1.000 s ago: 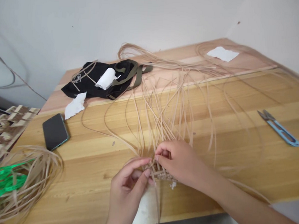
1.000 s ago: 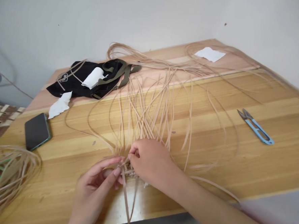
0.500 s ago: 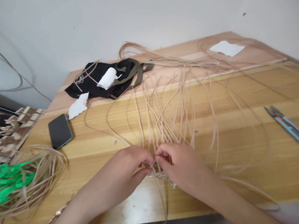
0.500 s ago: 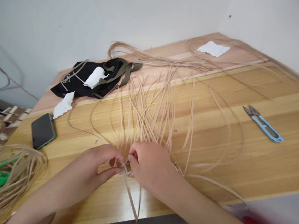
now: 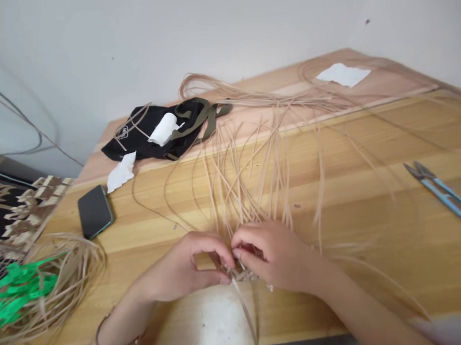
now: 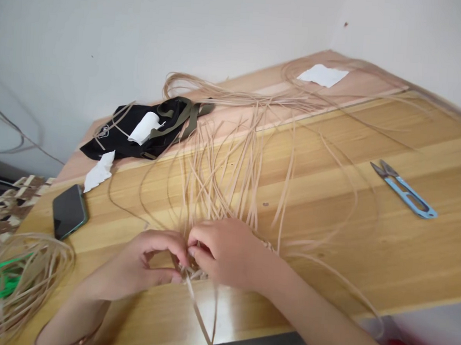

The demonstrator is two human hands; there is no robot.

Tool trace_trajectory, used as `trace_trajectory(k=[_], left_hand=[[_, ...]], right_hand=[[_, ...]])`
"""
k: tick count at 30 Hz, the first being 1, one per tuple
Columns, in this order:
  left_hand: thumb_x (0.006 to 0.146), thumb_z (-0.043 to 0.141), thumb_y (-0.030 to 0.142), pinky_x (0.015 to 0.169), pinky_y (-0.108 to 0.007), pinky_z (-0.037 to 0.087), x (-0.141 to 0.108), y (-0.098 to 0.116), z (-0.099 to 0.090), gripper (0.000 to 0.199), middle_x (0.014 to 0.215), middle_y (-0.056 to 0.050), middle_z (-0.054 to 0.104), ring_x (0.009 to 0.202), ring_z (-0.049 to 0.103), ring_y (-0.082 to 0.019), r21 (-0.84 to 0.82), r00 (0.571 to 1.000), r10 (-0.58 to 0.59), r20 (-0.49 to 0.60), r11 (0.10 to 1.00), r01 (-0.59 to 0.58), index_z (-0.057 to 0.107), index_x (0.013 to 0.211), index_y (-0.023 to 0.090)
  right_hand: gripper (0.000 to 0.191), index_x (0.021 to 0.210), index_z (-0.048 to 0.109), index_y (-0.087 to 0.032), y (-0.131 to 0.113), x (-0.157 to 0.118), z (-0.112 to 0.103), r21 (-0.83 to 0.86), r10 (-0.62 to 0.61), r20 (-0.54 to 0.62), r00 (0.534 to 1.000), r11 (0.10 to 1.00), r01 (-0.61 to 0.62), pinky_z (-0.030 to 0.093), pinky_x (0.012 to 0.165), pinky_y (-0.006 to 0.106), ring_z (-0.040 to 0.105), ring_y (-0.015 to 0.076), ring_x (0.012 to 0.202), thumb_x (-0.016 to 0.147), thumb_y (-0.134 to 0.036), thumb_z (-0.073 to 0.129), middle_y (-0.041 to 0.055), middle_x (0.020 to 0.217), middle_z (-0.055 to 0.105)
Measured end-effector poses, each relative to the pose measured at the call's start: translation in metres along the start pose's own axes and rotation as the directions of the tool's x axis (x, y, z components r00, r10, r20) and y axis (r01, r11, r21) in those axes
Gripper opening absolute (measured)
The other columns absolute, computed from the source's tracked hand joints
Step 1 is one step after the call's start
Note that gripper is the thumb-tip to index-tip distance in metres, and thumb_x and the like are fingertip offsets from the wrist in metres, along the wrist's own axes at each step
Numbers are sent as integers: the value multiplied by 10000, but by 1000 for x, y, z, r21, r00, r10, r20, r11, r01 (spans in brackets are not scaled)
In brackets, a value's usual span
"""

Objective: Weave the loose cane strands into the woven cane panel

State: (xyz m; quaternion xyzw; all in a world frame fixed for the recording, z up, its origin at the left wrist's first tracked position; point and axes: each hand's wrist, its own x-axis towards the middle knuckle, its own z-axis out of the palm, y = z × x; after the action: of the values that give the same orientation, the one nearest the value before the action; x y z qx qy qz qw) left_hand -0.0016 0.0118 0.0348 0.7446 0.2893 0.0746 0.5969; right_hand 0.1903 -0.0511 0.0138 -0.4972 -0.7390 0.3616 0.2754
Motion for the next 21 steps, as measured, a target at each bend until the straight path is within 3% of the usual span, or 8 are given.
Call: trace_trajectory(k=[6, 9, 12, 15, 18, 21], left_hand=[[655, 786, 134, 650, -242, 545, -1, -13, 37, 119, 754, -49, 704, 695, 657, -150, -181, 953, -20, -302, 983, -37, 723, 751, 164], [646, 807, 163, 619, -232, 516, 6, -19, 49, 125, 722, -44, 692, 669, 630, -141, -195, 930, 12, -367, 977, -90, 731, 745, 172], [625, 824, 155, 605, -222, 501, 13, -24, 50, 128, 696, -38, 680, 653, 615, -133, -225, 932, 22, -361, 968, -110, 736, 717, 172], [602, 832, 115, 605, -204, 508, 19, -27, 46, 146, 696, -30, 681, 650, 627, -121, -321, 956, 29, -293, 938, -127, 734, 694, 170], [610, 821, 87, 618, -192, 518, 22, -27, 43, 144, 701, -23, 686, 659, 641, -112, -417, 976, 39, -216, 900, -128, 736, 693, 170], [619, 813, 70, 634, -192, 523, 21, -28, 43, 145, 701, -21, 692, 668, 647, -109, -449, 978, 41, -203, 884, -130, 738, 694, 168]], right_hand=[[141, 721, 676, -156, 13, 11, -28, 72, -76, 128, 989, 995, 67, 347, 554, 213, 483, 83, 558, 755, -76, 565, -50, 604, 564], [152, 689, 678, -154, 14, 11, -40, 88, -46, 172, 984, 996, 31, 343, 509, 198, 472, 71, 514, 726, -57, 567, -59, 568, 560], [132, 652, 658, -164, 10, 6, -46, -1, 54, 153, 987, 999, -54, 333, 509, 209, 469, 79, 511, 714, -73, 586, -54, 557, 573], [117, 659, 647, -184, 0, -4, -42, -148, 197, 41, 980, 971, -189, 306, 532, 245, 498, 112, 562, 751, -134, 593, -28, 596, 622], [129, 701, 657, -197, -11, -11, -34, -185, 336, -53, 940, 922, -340, 290, 544, 265, 524, 138, 605, 798, -176, 575, -10, 638, 650], [141, 724, 666, -205, -20, -15, -25, -179, 474, -63, 878, 861, -477, 300, 555, 272, 554, 153, 621, 824, -176, 570, -8, 656, 659]])
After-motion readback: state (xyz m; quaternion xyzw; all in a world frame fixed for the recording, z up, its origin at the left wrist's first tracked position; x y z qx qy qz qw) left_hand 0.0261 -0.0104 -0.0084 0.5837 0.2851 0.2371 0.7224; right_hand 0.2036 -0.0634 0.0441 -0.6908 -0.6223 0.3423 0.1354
